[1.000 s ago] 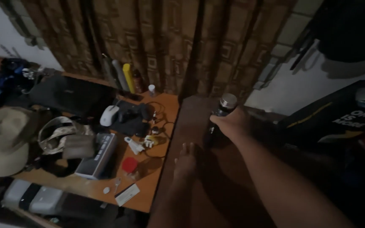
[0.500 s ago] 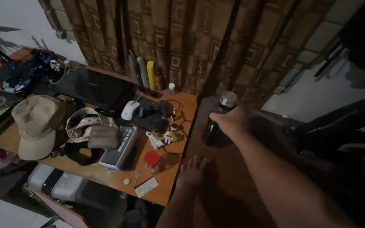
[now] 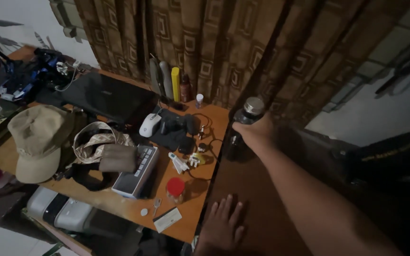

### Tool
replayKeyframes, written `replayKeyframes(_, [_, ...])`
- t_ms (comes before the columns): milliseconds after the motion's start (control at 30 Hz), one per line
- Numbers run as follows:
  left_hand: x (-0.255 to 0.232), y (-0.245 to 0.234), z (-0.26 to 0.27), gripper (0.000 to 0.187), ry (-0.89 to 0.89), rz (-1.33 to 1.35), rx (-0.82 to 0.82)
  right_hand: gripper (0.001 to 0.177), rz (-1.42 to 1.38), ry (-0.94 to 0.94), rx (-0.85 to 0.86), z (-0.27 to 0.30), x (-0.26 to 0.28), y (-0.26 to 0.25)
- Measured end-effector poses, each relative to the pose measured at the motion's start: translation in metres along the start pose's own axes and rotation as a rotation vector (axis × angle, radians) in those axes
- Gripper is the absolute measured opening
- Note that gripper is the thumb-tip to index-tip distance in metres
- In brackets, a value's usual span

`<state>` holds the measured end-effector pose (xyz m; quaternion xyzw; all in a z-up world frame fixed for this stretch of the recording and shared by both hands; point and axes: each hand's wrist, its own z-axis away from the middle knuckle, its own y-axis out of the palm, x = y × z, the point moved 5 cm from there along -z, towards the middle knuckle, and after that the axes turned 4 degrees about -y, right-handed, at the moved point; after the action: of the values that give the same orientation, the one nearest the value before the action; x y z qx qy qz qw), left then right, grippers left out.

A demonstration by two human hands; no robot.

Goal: Organizing various personal items and electronics on a desk and a side table.

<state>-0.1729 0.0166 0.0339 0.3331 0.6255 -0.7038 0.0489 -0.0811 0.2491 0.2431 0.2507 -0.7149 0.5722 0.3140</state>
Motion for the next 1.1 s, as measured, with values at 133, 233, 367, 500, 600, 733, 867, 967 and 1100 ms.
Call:
replayKeyframes(133, [0.010,0.014,-0.001,0.076,0.037,0.002,-0.032,0.065,-0.076,-0.048,0.038,-0.018,0.013,0.014])
replayKeyframes(233, [0.024,0.032,-0.008,0.074,0.094,-0.063,-0.130,0.088,-0.042,-0.083,-0.061,-0.025,0.040,0.014])
replayKeyframes(367, [0.033,0.053,-0.006,0.075,0.089,-0.069,-0.231,0.075,0.125,0.077,0.056,-0.038,0.054,0.021])
replayKeyframes(500, [0.039,0.050,-0.004,0.081,-0.013,-0.019,-0.306,0.078,0.061,-0.009,0.034,-0.049,0.056,0.034])
replayKeyframes(600, [0.048,0.056,-0.010,0.083,-0.119,0.005,-0.309,0.083,0.043,-0.008,0.020,-0.063,0.049,0.048])
replayKeyframes(733, [0.053,0.041,-0.014,0.088,-0.295,0.012,-0.288,0.085,0.023,0.034,0.050,-0.072,0.044,0.062])
replayKeyframes(867, [0.050,0.034,-0.013,0.087,-0.377,-0.006,-0.325,0.091,0.106,0.077,0.060,-0.074,0.043,0.067])
replayKeyframes(967, [0.047,0.030,-0.013,0.086,-0.376,-0.025,-0.411,0.096,0.148,0.112,0.043,-0.080,0.031,0.075])
replayKeyframes(1100, [0.047,0.035,-0.012,0.089,-0.385,-0.042,-0.364,0.092,0.115,0.091,0.066,-0.084,0.013,0.087])
